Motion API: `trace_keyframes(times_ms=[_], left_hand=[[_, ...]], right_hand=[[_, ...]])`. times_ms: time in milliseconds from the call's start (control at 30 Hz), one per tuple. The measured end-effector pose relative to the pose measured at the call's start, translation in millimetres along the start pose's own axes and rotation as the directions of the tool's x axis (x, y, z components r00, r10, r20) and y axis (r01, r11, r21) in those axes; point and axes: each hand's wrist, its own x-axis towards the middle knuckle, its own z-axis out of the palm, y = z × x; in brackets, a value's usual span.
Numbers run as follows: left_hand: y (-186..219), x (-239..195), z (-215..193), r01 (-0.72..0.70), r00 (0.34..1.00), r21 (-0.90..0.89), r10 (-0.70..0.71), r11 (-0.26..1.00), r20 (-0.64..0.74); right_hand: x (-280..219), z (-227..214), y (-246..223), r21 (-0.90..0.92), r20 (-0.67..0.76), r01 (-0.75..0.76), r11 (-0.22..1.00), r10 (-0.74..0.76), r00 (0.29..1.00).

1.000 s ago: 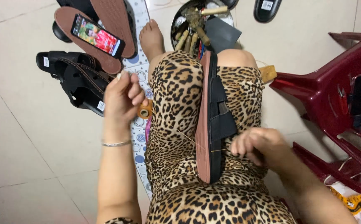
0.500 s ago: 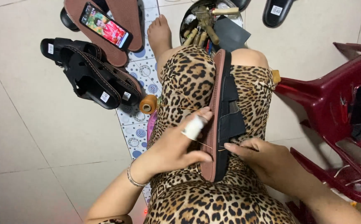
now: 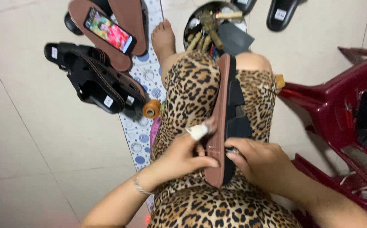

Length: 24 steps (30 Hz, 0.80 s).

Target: The person sits on the floor and sews a brown sandal sole using a needle and thread. The person holds the sandal on their lap and repeatedly pushes the needle through the sole while pulling the thread tight. A smartphone playing a video is visible on the floor nearby.

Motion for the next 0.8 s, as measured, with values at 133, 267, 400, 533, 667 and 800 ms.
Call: trace_keyframes(times_ms=[133, 267, 400, 533, 667, 800], left_hand=[[-30, -27, -76, 0.526, 0.729, -0.431, -0.65, 0.733, -0.215], [-48, -55, -82, 0.382, 0.611, 0.681, 0.382, 0.625, -0.693], [2, -23, -6, -0.293, 0.789, -0.108, 0.176, 0.95, -0.589], [-19, -34, 14, 0.021, 1.0, 0.052, -0.02, 0.998, -0.021], [8, -32, -5, -0.057, 0.996, -0.92, 0.082, 0.387, -0.027], [-8, -23, 11, -0.063, 0.994, -0.934, 0.108, 0.353, -0.026]], right_hand=[[-8, 6, 6, 0.103, 0.033, -0.025, 0.994, 0.022, 0.999], [-7, 4, 3, 0.063, 0.037, -0.032, 0.997, 0.03, 0.999], [-7, 3, 4, 0.049, 0.047, -0.029, 0.998, 0.027, 0.999], [-9, 8, 9, 0.083, 0.098, -0.092, 0.992, 0.083, 0.992], [-8, 8, 9, 0.111, 0.119, -0.107, 0.988, 0.094, 0.988], [-11, 12, 11, 0.117, 0.028, -0.028, 0.993, 0.025, 0.999]])
